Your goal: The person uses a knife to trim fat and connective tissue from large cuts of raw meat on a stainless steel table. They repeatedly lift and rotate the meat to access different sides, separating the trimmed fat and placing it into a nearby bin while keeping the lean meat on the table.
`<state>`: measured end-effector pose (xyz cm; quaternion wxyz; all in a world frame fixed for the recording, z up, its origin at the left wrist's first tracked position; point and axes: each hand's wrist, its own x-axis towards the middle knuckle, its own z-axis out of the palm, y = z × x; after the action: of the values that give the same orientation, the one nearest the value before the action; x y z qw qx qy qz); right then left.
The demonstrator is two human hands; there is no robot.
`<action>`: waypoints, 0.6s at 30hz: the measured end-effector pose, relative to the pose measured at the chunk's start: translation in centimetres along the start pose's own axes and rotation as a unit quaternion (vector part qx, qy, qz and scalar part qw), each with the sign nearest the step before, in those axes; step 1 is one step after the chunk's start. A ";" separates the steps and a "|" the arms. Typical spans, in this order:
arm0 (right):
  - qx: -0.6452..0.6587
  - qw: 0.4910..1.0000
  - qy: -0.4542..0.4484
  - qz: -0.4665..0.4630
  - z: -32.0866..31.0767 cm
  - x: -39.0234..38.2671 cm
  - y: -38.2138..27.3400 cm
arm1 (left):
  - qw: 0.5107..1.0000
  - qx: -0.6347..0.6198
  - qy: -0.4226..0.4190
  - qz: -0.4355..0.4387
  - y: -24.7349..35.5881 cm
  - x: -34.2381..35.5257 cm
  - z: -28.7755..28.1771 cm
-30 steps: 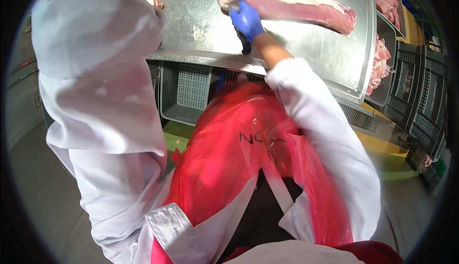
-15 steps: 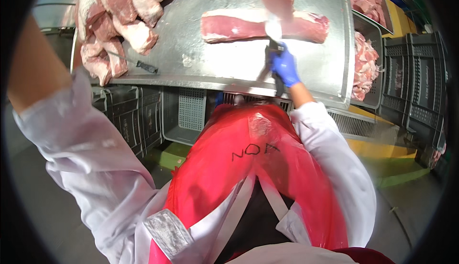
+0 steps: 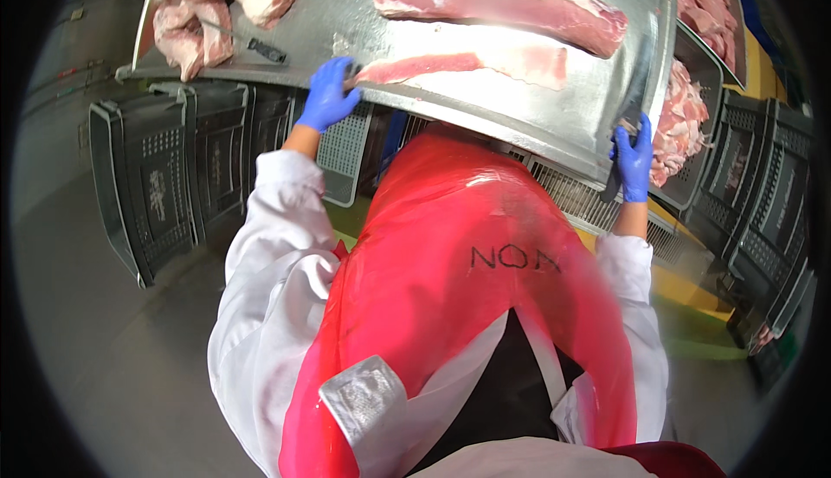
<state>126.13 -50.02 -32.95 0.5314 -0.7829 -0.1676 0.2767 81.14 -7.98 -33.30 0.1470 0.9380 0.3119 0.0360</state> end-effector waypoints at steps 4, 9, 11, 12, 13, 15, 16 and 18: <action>-0.140 0.976 -0.163 -0.034 8.5 3.8 -5.3 | 0.999 -0.025 -0.010 -0.047 2.3 2.6 1.5; -0.193 0.944 -0.171 -0.206 15.9 14.4 -5.0 | 0.998 0.021 -0.026 -0.050 7.0 5.0 1.2; -0.139 0.959 -0.169 -0.182 16.7 17.7 -4.2 | 0.998 -0.051 0.031 -0.010 12.6 7.1 5.5; -0.131 0.960 -0.199 -0.148 16.6 18.9 -4.8 | 0.995 -0.078 0.051 0.024 15.7 8.2 7.0; -0.115 0.958 -0.233 -0.121 16.1 19.9 -5.5 | 0.995 -0.092 -0.024 0.033 19.5 10.1 5.6; -0.101 0.960 -0.237 -0.107 14.6 21.3 -7.1 | 0.989 -0.094 0.092 0.064 23.1 12.8 10.6; -0.101 0.966 -0.203 -0.122 13.3 22.1 -7.5 | 0.994 -0.087 0.021 0.063 25.2 14.4 9.9; -0.056 0.972 -0.197 -0.113 10.5 23.6 -9.3 | 0.990 -0.103 -0.083 0.044 26.3 16.8 11.1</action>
<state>138.68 -25.65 -33.34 0.4710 -0.7178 -0.3711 0.3538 111.52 -20.86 -36.45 0.2667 0.9304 0.2513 -0.0031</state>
